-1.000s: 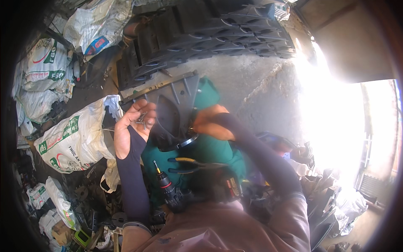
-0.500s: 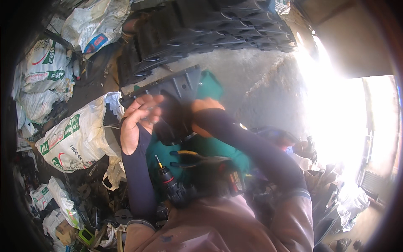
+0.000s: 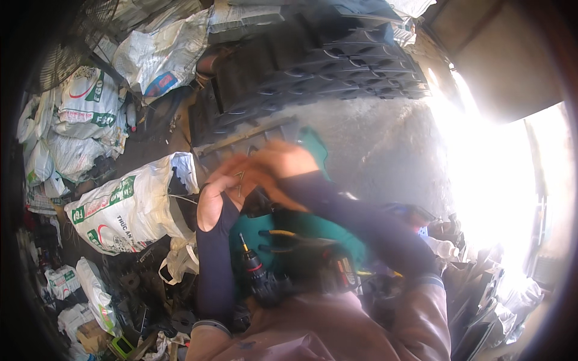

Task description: The person sits on the floor and uses a cordless drill to make holes in a black plastic part. They then wipe the part with a cloth, spray it with a can, and use a hammer to tap small metal pieces into the holes.

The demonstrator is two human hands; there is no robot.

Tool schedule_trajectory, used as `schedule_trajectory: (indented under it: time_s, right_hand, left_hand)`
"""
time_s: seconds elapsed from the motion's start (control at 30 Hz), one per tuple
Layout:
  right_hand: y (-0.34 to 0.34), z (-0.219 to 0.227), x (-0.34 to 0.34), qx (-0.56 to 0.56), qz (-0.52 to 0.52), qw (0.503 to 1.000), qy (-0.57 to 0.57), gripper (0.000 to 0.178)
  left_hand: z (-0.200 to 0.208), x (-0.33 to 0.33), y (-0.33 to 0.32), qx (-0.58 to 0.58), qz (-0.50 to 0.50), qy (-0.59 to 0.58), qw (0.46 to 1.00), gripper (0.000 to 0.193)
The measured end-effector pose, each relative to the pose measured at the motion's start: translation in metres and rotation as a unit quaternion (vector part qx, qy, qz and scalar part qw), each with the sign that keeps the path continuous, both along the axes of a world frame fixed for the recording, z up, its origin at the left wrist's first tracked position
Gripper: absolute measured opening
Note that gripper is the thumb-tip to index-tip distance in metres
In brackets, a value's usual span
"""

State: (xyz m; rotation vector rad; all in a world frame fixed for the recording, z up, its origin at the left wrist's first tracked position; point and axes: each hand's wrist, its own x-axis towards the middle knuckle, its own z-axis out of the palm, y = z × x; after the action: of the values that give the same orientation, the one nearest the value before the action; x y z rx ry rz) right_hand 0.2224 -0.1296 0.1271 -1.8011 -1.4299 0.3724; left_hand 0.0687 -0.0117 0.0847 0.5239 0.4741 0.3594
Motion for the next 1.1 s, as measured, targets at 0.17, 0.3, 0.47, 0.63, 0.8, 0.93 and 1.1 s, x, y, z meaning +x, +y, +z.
schedule_trajectory:
  time_s: [0.17,0.3,0.47,0.63,0.8,0.93,1.1]
  right_hand:
    - [0.012,-0.016,-0.023,0.002,-0.029,0.999,-0.037,0.014]
    - [0.015,-0.013,-0.015,-0.042,0.016,0.998,0.052,0.016]
    - [0.011,-0.006,0.012,0.000,0.016,0.998,0.057,0.012]
    - [0.005,-0.025,0.033,-0.021,0.068,0.996,-0.061,0.011]
    - [0.008,-0.046,0.024,-0.050,0.056,0.994,-0.084,0.014]
    - [0.012,-0.042,0.017,-0.098,0.060,0.984,-0.133,0.015]
    - [0.016,-0.041,0.007,-0.101,0.064,0.969,-0.216,0.017]
  left_hand:
    - [0.001,-0.002,-0.004,0.011,0.001,0.009,1.000,0.047]
    - [0.004,-0.004,-0.007,0.022,0.006,0.032,0.999,0.046]
    - [0.002,-0.003,-0.004,0.016,0.017,0.013,1.000,0.043]
    - [-0.006,-0.007,0.010,0.049,0.045,0.012,0.998,0.033]
    - [-0.018,-0.007,0.016,0.093,0.034,0.033,0.994,0.024]
    - [-0.021,-0.008,0.015,0.098,0.035,0.069,0.992,0.023]
    - [-0.020,-0.006,0.011,0.125,0.051,0.086,0.987,0.023]
